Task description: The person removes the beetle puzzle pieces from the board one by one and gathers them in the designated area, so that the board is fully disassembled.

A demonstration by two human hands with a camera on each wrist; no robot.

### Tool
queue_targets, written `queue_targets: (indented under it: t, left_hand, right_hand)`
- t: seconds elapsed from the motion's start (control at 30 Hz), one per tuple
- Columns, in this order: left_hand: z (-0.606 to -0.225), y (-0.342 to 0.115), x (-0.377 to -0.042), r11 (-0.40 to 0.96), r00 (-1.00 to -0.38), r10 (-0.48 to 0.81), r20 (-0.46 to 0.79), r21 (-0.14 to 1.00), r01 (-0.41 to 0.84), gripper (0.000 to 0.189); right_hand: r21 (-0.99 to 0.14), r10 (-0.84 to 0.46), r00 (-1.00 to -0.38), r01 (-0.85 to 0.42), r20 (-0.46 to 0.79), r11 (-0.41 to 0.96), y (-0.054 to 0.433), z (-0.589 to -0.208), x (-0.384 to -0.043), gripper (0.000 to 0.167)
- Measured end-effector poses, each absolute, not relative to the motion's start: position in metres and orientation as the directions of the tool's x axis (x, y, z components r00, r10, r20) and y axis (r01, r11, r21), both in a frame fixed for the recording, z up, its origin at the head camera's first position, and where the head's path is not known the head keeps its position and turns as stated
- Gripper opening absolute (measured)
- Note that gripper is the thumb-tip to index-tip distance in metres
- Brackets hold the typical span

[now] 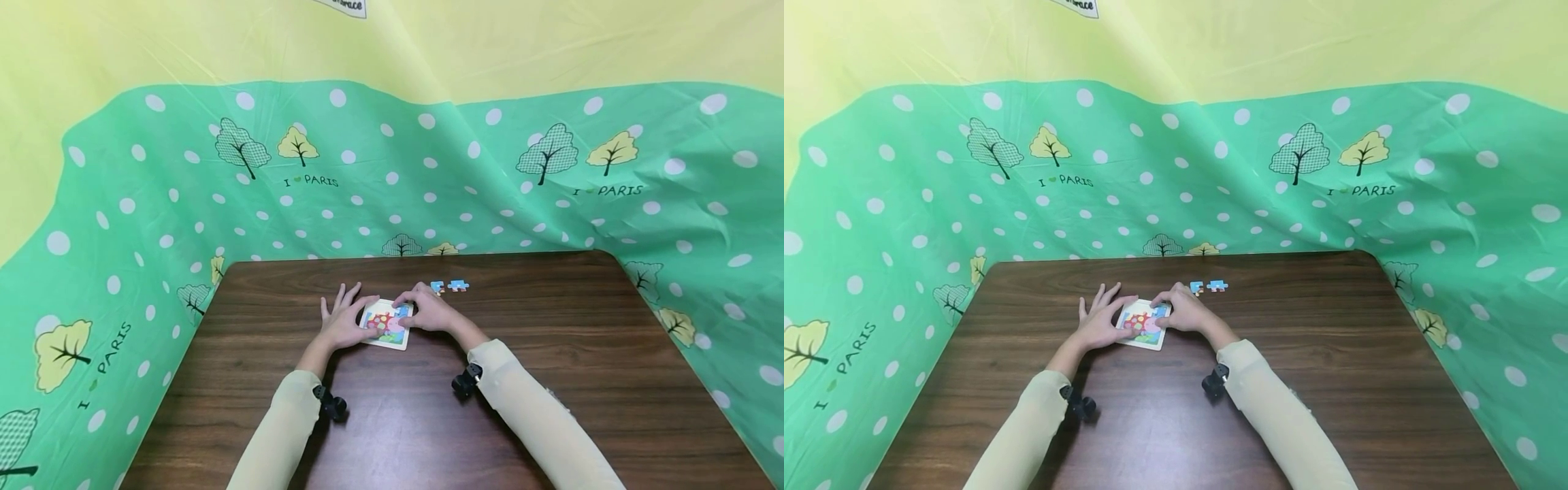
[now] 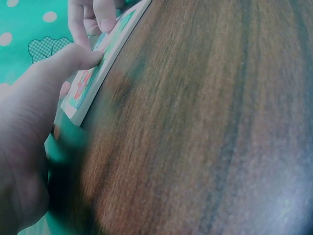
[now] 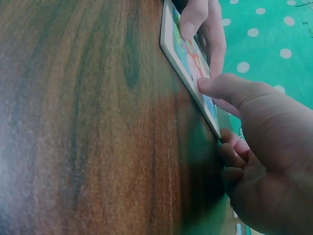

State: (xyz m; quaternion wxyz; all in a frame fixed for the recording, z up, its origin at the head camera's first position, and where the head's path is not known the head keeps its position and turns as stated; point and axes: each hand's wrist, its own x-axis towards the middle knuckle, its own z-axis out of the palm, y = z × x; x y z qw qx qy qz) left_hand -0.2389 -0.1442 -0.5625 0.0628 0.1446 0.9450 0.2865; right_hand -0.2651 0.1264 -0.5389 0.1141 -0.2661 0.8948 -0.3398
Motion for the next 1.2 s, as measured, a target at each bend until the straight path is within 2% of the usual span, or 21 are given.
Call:
queue_targets:
  t: [0.07, 0.27, 0.43, 0.67, 0.9, 1.2]
  left_hand:
    - [-0.561, -0.144, -0.238, 0.791, -0.950, 0.310, -0.040, 0.565, 0.234, 0.083]
    - [-0.566, -0.146, -0.242, 0.798, -0.950, 0.311, -0.044, 0.556, 0.235, 0.084]
    - [-0.568, -0.146, -0.243, 0.805, -0.949, 0.312, -0.045, 0.544, 0.239, 0.084]
    - [-0.567, -0.146, -0.243, 0.802, -0.947, 0.316, -0.055, 0.548, 0.236, 0.083]
    - [-0.564, -0.146, -0.242, 0.795, -0.946, 0.320, -0.050, 0.557, 0.240, 0.085]
    - [-0.563, -0.146, -0.240, 0.791, -0.945, 0.323, -0.042, 0.560, 0.246, 0.086]
  right_hand:
    - [-0.670, -0.553, -0.833, -0.401, -0.018, 0.625, 0.127, -0.544, -0.268, 0.035]
    - [-0.642, -0.516, -0.851, -0.340, -0.101, 0.687, 0.122, -0.523, -0.258, 0.034]
    - [-0.632, -0.517, -0.850, -0.345, -0.104, 0.694, 0.122, -0.523, -0.258, 0.033]
    - [-0.645, -0.539, -0.838, -0.365, -0.087, 0.671, 0.124, -0.525, -0.258, 0.031]
    - [-0.678, -0.568, -0.823, -0.426, 0.016, 0.599, 0.129, -0.549, -0.266, 0.035]
    - [-0.729, -0.549, -0.836, -0.365, -0.018, 0.579, 0.129, -0.541, -0.263, 0.034]
